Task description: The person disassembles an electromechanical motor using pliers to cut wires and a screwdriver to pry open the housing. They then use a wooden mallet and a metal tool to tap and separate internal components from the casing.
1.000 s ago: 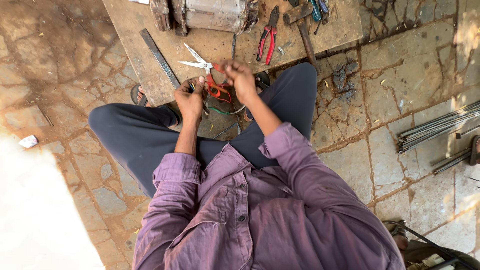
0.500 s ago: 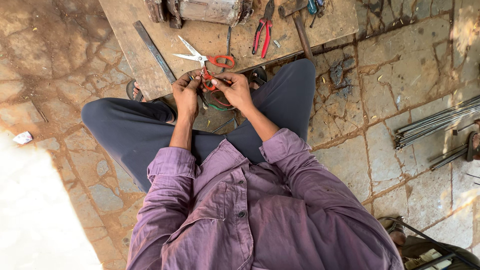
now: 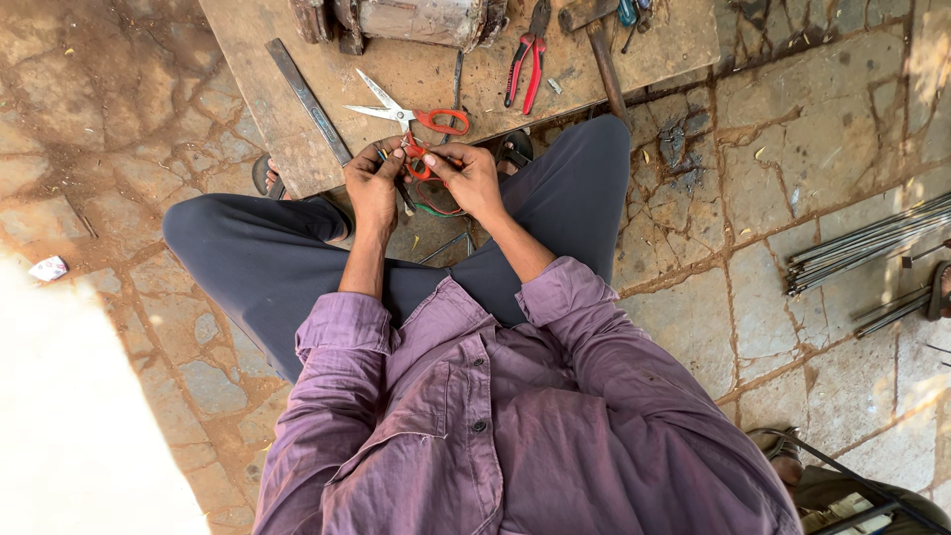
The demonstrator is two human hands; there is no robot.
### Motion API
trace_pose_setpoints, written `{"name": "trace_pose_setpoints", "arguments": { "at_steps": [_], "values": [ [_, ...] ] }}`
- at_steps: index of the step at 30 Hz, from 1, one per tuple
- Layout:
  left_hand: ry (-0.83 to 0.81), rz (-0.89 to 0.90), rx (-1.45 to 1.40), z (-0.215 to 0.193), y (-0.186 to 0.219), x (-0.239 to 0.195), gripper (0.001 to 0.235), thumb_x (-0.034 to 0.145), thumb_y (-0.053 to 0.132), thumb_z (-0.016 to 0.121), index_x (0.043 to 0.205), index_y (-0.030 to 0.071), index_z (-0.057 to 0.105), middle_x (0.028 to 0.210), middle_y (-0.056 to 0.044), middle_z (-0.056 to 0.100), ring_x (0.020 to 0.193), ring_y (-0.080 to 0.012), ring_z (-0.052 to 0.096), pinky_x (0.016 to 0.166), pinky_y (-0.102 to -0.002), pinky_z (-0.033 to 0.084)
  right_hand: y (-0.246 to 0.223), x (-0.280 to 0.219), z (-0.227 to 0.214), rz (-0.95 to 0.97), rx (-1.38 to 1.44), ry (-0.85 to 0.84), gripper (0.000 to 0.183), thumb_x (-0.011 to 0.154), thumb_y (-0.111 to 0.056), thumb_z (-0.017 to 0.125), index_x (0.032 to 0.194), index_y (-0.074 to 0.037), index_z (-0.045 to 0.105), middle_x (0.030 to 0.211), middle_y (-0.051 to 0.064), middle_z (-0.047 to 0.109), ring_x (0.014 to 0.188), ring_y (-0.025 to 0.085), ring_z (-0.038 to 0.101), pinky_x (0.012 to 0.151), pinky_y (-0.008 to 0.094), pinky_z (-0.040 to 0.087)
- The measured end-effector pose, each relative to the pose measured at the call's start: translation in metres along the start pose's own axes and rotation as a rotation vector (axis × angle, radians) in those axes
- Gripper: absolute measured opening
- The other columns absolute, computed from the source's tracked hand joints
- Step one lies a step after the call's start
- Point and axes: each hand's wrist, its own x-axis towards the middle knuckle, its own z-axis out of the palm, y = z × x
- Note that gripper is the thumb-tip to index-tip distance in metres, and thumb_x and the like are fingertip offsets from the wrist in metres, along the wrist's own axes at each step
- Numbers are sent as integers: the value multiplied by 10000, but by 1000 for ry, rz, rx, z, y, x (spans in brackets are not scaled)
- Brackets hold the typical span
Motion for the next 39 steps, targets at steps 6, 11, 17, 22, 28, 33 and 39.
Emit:
{"name": "trace_pose_setpoints", "arguments": {
  "at_steps": [6,11,17,22,28,33,39],
  "values": [
    [12,-25,-2,0,5,-1,158,966,-20,665,1098,-66,737,894,-89,766,610,-85,587,556,-217,485,-2,1,0,-2,-16,-4,209,932,-170,791,1077,-19,793,844,34,761,735,68,653,651,238,516],
    [27,16,15,1,3,-1,138,975,51,731,1061,-56,740,867,-73,753,609,-76,561,532,-218,458,-5,0,2,-15,-52,-5,204,927,-180,809,1053,-21,794,820,38,755,731,76,670,657,245,525],
    [160,69,117,-5,-6,2,171,957,121,783,988,-40,735,758,4,653,579,-55,504,501,-214,385,13,9,1,46,-66,-19,206,960,-145,796,1131,-29,806,836,71,732,730,113,578,658,280,470],
    [199,101,55,-12,-13,4,167,957,124,786,976,-35,736,765,2,670,593,-48,526,512,-224,431,57,83,-10,-125,213,144,231,1013,45,601,1187,-9,743,1171,85,755,1047,140,715,918,286,571],
    [193,81,42,-16,-15,5,158,954,121,781,962,-28,729,726,-4,643,546,-56,502,485,-231,390,79,128,-7,-135,351,174,142,1011,117,563,984,-21,582,1024,79,721,1113,185,738,887,306,606],
    [196,86,61,-18,-12,4,156,963,121,776,962,-27,725,719,-6,632,540,-58,494,479,-230,372,83,134,-5,-174,414,186,240,993,155,561,893,-53,497,981,87,690,1141,215,718,882,319,602],
    [199,61,73,-16,-7,3,147,952,116,775,964,-21,723,716,-8,642,522,-55,490,462,-223,360,92,142,-10,-99,571,173,269,978,164,545,879,-76,474,1033,151,694,1166,237,709,826,348,610]
  ]
}}
